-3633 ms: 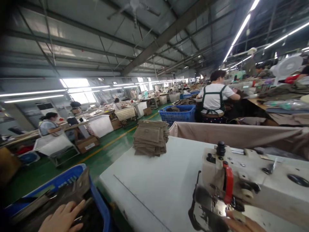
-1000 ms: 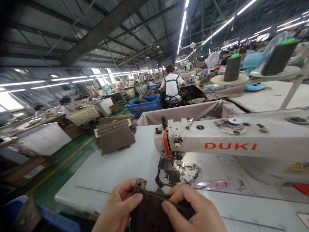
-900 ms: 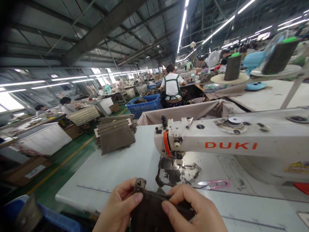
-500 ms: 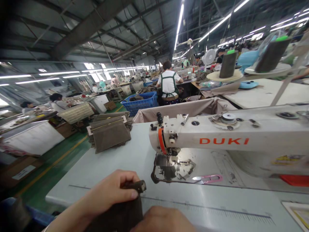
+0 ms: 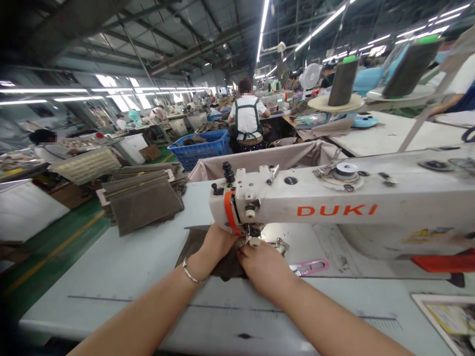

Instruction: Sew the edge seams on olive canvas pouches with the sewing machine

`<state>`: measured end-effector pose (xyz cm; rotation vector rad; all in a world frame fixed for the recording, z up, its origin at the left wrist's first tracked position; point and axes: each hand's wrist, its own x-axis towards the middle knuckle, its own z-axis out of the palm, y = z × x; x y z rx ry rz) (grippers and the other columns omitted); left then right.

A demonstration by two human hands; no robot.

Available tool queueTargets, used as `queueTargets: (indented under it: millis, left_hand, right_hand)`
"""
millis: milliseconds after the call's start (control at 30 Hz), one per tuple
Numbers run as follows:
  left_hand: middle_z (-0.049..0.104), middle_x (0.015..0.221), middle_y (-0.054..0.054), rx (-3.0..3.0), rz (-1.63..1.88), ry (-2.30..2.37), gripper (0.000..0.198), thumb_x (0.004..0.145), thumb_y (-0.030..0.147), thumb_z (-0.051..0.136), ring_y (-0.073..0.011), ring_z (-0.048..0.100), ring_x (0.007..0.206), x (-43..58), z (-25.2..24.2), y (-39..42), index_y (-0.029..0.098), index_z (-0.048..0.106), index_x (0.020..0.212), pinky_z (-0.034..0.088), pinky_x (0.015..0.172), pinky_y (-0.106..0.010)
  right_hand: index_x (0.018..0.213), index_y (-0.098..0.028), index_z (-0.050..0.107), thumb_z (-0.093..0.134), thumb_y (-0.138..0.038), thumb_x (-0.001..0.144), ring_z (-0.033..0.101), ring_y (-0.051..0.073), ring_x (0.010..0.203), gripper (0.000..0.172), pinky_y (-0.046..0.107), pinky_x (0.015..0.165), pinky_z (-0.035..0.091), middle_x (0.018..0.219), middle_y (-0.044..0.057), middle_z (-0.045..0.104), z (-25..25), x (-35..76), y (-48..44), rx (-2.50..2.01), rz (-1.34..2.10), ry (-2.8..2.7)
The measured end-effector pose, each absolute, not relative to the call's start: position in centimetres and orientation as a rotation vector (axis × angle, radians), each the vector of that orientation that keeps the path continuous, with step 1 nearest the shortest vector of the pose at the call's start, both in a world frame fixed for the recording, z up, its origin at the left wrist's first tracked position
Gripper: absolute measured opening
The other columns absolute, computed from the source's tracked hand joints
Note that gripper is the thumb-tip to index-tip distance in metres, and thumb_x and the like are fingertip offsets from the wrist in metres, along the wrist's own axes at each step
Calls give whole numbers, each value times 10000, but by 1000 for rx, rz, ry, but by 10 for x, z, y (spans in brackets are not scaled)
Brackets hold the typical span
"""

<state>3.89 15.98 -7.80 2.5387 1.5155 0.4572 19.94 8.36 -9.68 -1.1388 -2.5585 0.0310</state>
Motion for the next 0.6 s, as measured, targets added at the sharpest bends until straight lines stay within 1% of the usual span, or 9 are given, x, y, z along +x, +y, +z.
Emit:
queueTargets:
  millis: [67,100,167,233,333,500,600]
  left_hand:
    - [655,1012,-107,2573,487,1441,137,906,192,550,-274,590,1024,35,-83,145,156,651,993,480,914,-413]
    - [651,1025,-103,2589,495,1397,139,907,176,550,-270,589,1027,32,-86,136,158,649,1003,481,921,-417]
    - [629,1101,-90,2623,504,1290,198,908,148,549,-249,571,1071,25,-91,121,177,632,1086,473,960,-409]
    - [597,1185,-78,2650,499,1186,285,916,131,535,-226,542,1131,18,-93,111,198,590,1188,453,1009,-394]
    - [568,1249,-80,2674,488,1087,336,934,113,495,-214,510,1188,11,-93,112,191,541,1258,421,1059,-396]
    - [577,1259,-77,2708,476,969,302,937,122,495,-220,507,1205,10,-92,123,183,561,1225,416,1074,-401]
    - [592,1255,-77,2705,518,955,301,944,121,480,-219,511,1210,11,-93,120,182,564,1226,411,1081,-418]
  right_hand:
    - [1127,-133,656,572,-68,856,604,233,1014,291,371,887,506,1082,98,675,-102,207,76,-1099,13,-2550]
    - [1161,-135,642,564,-76,867,598,228,1042,310,374,912,500,1119,94,670,-106,210,73,-1084,6,-2537]
    - [1191,-134,628,541,-89,886,577,226,1102,320,383,954,484,1174,93,654,-112,213,68,-1067,0,-2501]
    - [1196,-131,623,525,-96,895,560,231,1135,319,398,973,475,1189,96,649,-117,213,67,-1066,4,-2466]
    - [1196,-124,618,518,-102,900,563,238,1129,314,413,962,482,1171,100,653,-120,209,67,-1085,21,-2427]
    - [1172,-109,627,494,-90,907,581,239,1095,297,402,925,497,1120,110,670,-118,206,66,-1075,3,-2412]
    - [1153,-106,635,470,-113,924,590,230,1074,282,391,920,494,1105,110,676,-116,208,66,-1049,-7,-2419]
